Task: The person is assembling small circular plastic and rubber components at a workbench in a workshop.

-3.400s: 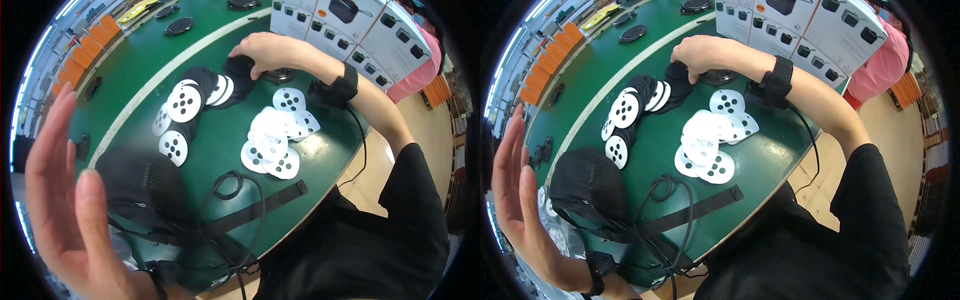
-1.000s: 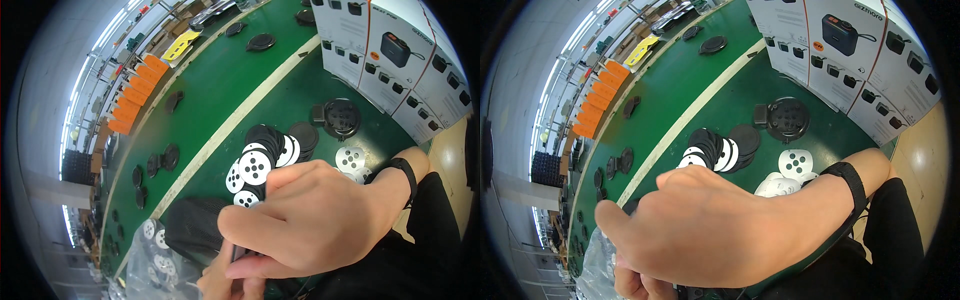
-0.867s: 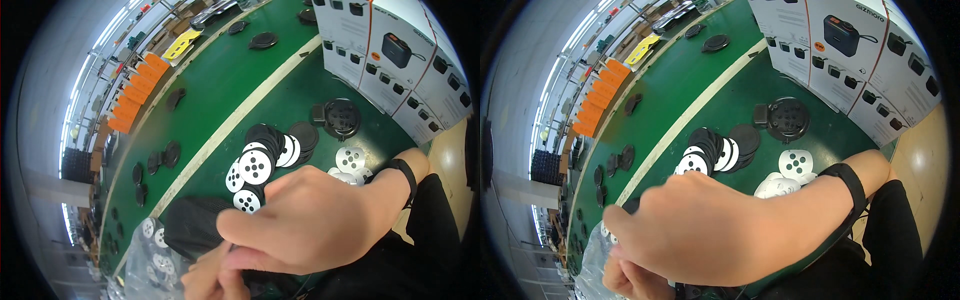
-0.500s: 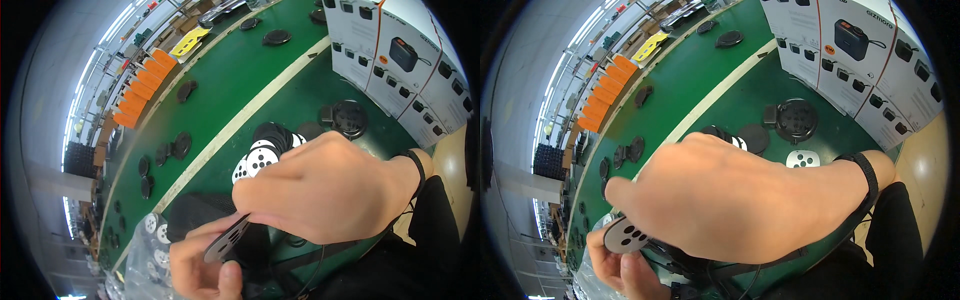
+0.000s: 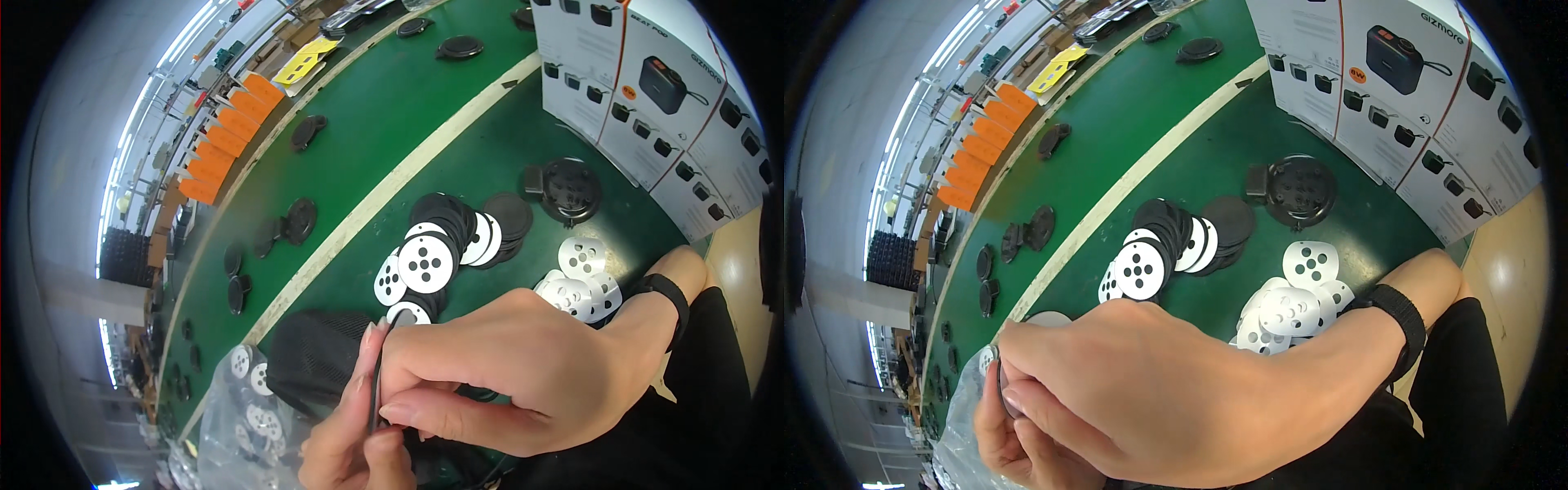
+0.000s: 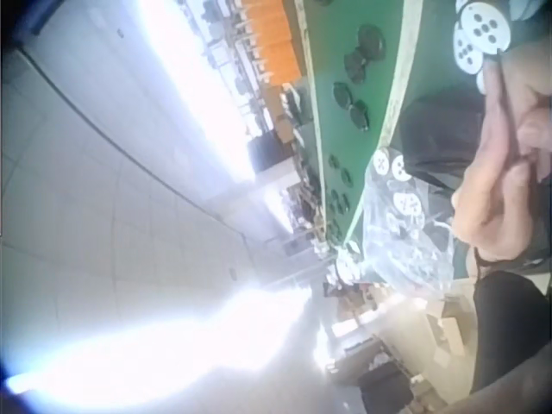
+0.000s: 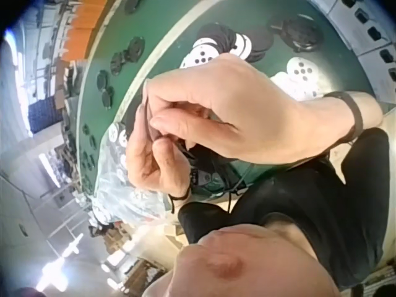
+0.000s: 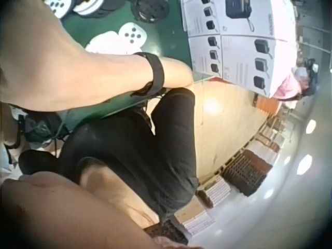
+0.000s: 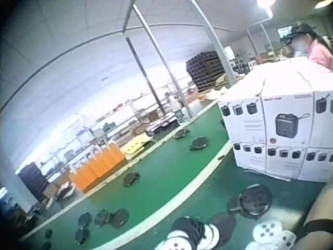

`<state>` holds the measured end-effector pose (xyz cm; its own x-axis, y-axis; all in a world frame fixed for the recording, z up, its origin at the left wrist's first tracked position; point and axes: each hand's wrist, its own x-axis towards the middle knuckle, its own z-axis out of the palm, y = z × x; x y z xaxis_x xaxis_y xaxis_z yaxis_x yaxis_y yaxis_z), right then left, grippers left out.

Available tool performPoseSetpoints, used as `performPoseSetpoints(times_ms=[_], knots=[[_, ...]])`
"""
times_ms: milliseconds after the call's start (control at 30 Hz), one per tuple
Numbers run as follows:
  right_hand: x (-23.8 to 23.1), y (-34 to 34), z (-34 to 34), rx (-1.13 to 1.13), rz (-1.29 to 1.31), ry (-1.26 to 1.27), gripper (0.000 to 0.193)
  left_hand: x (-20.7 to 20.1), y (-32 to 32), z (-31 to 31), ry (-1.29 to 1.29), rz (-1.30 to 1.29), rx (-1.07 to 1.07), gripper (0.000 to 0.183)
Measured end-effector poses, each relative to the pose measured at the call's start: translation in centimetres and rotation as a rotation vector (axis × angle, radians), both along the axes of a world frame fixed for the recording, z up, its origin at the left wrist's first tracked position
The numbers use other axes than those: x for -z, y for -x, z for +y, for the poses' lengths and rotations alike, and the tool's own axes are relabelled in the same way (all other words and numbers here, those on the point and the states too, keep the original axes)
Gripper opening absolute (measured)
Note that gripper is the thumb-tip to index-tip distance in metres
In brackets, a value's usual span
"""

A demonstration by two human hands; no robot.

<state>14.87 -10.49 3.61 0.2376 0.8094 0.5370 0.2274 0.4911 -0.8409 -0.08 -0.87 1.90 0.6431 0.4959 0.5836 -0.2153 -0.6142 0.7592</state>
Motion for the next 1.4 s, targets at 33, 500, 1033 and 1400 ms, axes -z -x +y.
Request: performPoseSetpoints(times_ms=[33, 500, 1033, 1400], knots=[[0.2, 0.1, 0.0, 0.000, 0.006, -0.012, 0.008, 0.6, 0.0, 0.2, 0.018, -0.062, 0.041, 0.043], [0.5, 0.6, -0.1, -0.020, 0.034, -0.072, 0.007, 2.5, 0.4, 0.6, 0.075, -0.185, 0.185, 0.059], [1.1, 1.2, 0.5, -0.079, 0.064, -0.220, 0.015, 2.2, 0.0, -0.1, 0.102, -0.159, 0.132, 0.059], [0.5, 1.1, -0.3, 0.012, 0.055, -0.171, 0.007, 2.4, 0.6, -0.1, 0.067, -0.163, 0.083, 0.058]])
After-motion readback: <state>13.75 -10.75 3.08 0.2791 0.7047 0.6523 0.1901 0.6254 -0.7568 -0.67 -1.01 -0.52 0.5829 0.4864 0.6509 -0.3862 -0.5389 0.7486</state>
